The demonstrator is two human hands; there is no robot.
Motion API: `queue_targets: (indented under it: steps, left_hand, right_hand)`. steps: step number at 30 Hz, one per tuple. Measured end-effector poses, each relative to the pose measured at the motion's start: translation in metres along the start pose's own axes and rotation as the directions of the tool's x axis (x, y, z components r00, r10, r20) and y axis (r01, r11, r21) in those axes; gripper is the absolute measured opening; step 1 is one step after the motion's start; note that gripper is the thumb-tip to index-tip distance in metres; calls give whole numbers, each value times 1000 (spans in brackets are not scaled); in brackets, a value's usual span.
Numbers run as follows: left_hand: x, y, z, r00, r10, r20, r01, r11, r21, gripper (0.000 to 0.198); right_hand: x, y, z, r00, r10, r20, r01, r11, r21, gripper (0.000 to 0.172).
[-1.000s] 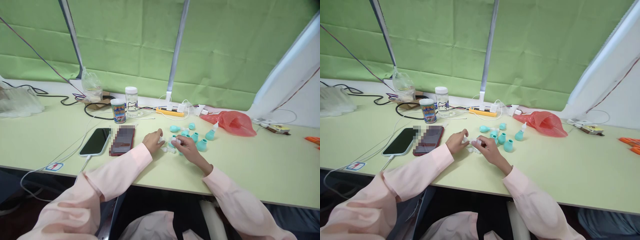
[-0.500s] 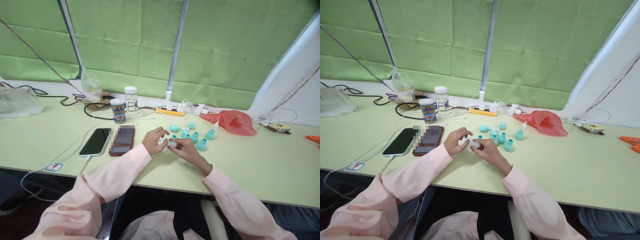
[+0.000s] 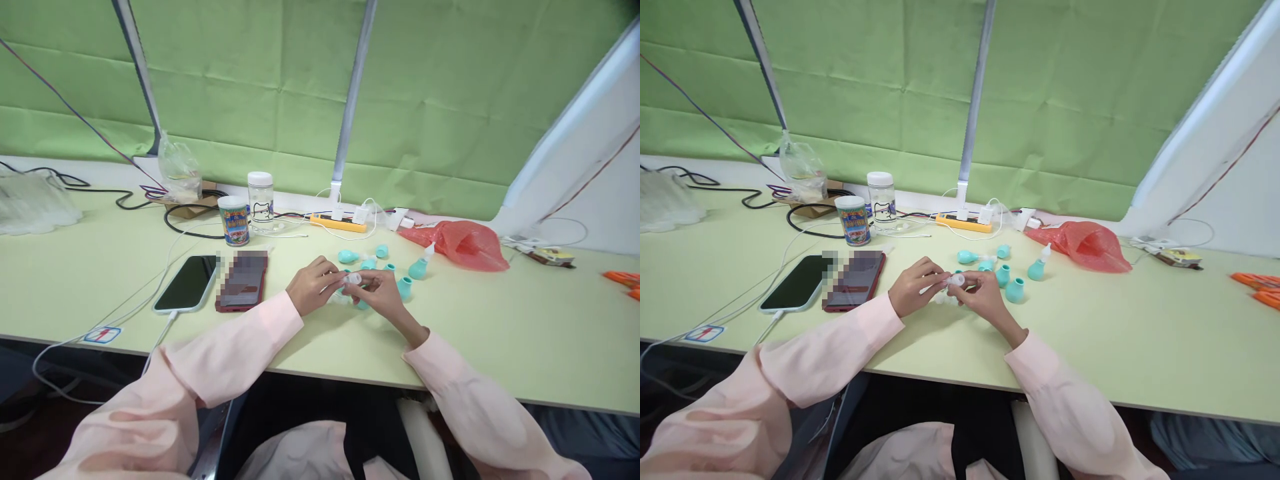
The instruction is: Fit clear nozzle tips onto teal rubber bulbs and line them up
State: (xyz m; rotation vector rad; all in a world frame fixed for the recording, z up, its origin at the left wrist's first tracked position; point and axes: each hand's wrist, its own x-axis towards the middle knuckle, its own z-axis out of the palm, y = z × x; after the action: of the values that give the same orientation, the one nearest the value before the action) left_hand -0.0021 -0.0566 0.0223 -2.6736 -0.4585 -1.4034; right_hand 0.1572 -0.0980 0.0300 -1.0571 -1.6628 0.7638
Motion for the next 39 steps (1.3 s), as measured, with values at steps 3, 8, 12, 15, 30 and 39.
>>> queue_targets:
  steps: [3, 8, 12, 15, 30, 39]
  left_hand:
    - [-1, 0, 2, 998, 34, -45, -34, 999, 12, 16]
    - [2, -1, 0, 996, 22, -85, -31, 994, -102, 15]
    - [5, -2, -6, 999, -31, -6, 28, 965, -262, 15]
    - [6, -1, -10, 995, -49, 89, 76, 942, -327, 17]
    - [7, 9, -11, 931, -210, 298, 318, 866, -385, 21]
    - [10, 7, -10, 718, -226, 658, 679, 21, -734, 28]
  right_hand:
    - [1, 2, 1, 1000, 19, -9, -19, 999, 27, 21]
    - [0, 4, 1, 1000, 19, 4, -19, 1000, 19, 22]
    - [-1, 0, -2, 996, 43, 72, -46, 998, 32, 21]
    - [-1, -3, -5, 989, 73, 126, -79, 996, 46, 21]
    - [2, -2, -15, 958, 122, 259, -153, 983, 105, 22]
    - [2, -8, -11, 974, 44, 224, -89, 977, 195, 18]
